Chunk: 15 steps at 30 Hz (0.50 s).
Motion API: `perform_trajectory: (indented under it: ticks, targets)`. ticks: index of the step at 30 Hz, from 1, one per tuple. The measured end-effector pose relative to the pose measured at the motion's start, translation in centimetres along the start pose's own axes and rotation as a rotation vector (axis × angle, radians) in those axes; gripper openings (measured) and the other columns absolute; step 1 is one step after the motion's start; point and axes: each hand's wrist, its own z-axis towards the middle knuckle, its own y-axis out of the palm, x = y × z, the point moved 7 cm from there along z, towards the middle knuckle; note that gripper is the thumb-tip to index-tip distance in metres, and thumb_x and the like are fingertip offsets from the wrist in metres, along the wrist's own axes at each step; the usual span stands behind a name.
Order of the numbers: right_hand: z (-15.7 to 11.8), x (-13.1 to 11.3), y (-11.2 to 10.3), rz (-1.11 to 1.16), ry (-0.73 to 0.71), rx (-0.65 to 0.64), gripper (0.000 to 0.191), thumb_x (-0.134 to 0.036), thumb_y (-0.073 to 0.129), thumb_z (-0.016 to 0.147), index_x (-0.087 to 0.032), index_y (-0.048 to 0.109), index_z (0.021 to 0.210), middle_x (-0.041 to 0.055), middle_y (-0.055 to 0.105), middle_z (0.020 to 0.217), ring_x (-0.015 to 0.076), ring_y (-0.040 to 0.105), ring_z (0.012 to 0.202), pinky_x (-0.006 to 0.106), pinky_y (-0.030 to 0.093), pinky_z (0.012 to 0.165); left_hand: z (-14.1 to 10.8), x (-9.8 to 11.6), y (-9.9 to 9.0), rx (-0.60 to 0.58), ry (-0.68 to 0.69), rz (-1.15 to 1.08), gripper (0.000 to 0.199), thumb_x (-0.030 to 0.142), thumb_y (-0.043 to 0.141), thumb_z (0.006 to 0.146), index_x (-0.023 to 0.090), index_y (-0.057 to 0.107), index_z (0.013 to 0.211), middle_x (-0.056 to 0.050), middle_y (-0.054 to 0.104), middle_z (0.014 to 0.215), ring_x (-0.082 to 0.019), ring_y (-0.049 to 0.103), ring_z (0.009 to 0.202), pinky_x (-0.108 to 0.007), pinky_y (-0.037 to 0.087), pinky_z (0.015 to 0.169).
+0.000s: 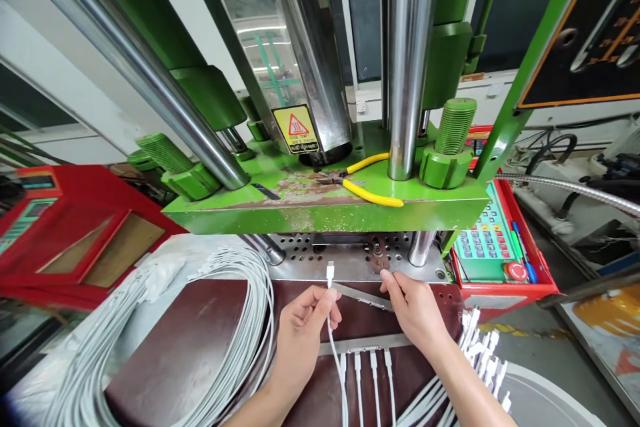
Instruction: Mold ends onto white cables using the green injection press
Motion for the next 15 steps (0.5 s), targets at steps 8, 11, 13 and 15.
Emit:
perform_trajectory:
  ticks: [8,11,13,15]
  targets:
    - [0.24,-0.38,-0.07,-0.057,-0.043,0.021,0.051,-0.055,0.042,0.092,-0.02,0.057,0.059,-0.0019,0.049,0.05,0.0138,0.043,0.05,0.025,0.033,0.05,-0.16,-0.36,0.21,-0.033,0.003,0.011,0.029,0.042,0.06,0.084,0.016,0.062,0.07,0.002,0.058,0.055,-0.011,0.048,0.052,-0.023,0.039,0.055]
    - [0.25,-0.55,-0.09,-0.049,-0.038,0.017,0.051,-0.055,0.041,0.093,-0.02,0.058,0.06,-0.0011,0.055,0.055,0.0141,0.047,0.052,0.026,0.034,0.053,-0.16,-0.68,0.37,-0.056,-0.019,0.003,0.03,0.042,0.06,0.083,0.016,0.061,0.069,0.002,0.058,0.054,-0.01,0.047,0.051,-0.022,0.038,0.054]
    - [0.23,-0.65,-0.12,-0.051,-0.037,0.016,0.051,-0.055,0.041,0.093,-0.02,0.059,0.061,-0.0015,0.055,0.053,0.0141,0.047,0.051,0.026,0.034,0.053,-0.19,-0.88,0.46,-0.07,-0.033,0.001,0.031,0.043,0.06,0.083,0.016,0.061,0.069,0.002,0.058,0.054,-0.009,0.046,0.051,-0.022,0.037,0.053]
    - [0.2,-0.71,-0.15,-0.055,-0.036,0.017,0.051,-0.055,0.041,0.093,-0.02,0.059,0.061,-0.0018,0.054,0.052,0.0139,0.047,0.051,0.026,0.034,0.053,-0.24,-0.99,0.57,-0.08,-0.041,0.005,0.032,0.044,0.06,0.083,0.015,0.061,0.068,0.002,0.057,0.054,-0.009,0.046,0.05,-0.021,0.036,0.053]
